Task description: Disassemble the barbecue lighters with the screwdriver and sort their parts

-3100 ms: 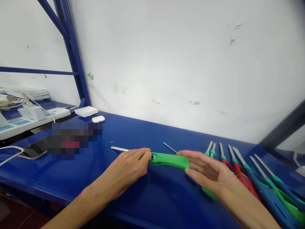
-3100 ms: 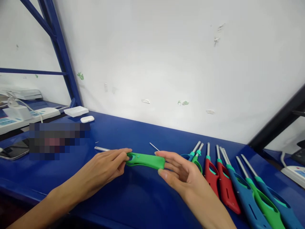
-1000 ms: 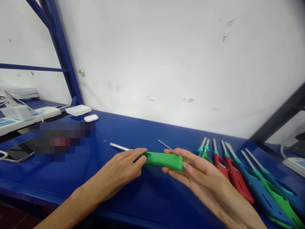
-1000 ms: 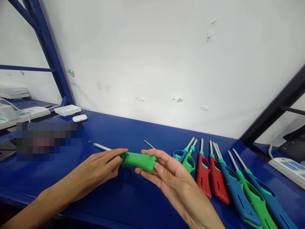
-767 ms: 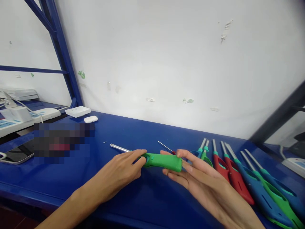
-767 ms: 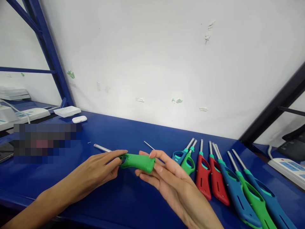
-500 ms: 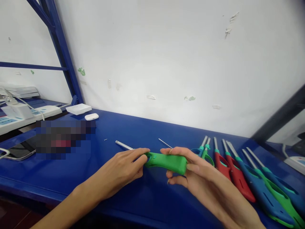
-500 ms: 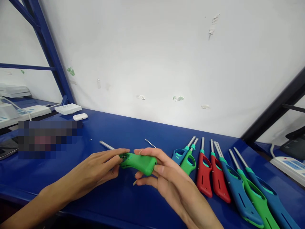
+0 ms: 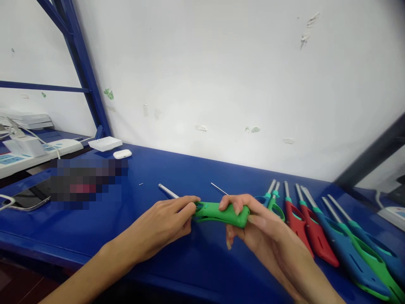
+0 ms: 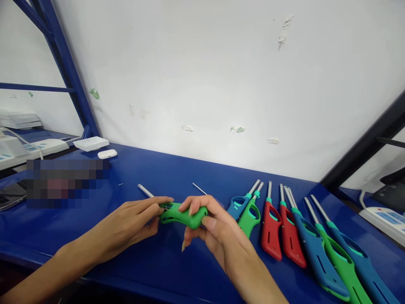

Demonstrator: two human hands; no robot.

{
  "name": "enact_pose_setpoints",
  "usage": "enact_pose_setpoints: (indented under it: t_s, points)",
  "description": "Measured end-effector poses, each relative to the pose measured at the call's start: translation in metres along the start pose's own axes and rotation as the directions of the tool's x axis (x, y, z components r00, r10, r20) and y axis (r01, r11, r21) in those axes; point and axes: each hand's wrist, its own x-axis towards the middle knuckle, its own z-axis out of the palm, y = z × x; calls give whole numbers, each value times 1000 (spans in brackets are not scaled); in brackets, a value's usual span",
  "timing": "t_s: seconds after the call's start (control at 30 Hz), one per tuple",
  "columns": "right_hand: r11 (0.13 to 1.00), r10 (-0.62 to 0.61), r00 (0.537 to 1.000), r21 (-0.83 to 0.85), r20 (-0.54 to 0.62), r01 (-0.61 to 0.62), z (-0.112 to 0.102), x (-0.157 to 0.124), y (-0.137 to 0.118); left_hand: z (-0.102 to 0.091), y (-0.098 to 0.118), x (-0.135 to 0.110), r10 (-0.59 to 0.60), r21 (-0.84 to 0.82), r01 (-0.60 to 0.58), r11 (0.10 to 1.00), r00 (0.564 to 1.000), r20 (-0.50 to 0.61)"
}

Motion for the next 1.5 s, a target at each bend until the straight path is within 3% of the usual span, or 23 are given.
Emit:
enact_pose_setpoints:
  t_s: [0.27, 0.67, 1.1, 1.5]
  points:
    - [995, -69, 998, 68, 0, 69, 1, 7, 7, 1, 1, 0, -9, 54, 11, 998, 999, -32]
    - [972, -153, 985, 166, -79, 164, 24, 12, 12, -5, -1, 2, -34, 106, 41, 994, 997, -62]
    - [964, -169, 981, 192, -99, 185, 25, 9, 13, -4, -1, 0, -53, 94, 60, 994, 996, -75]
    - [970, -139, 973, 174, -185, 172, 21, 11, 16, 0, 2, 1, -68, 100, 77, 992, 993, -98]
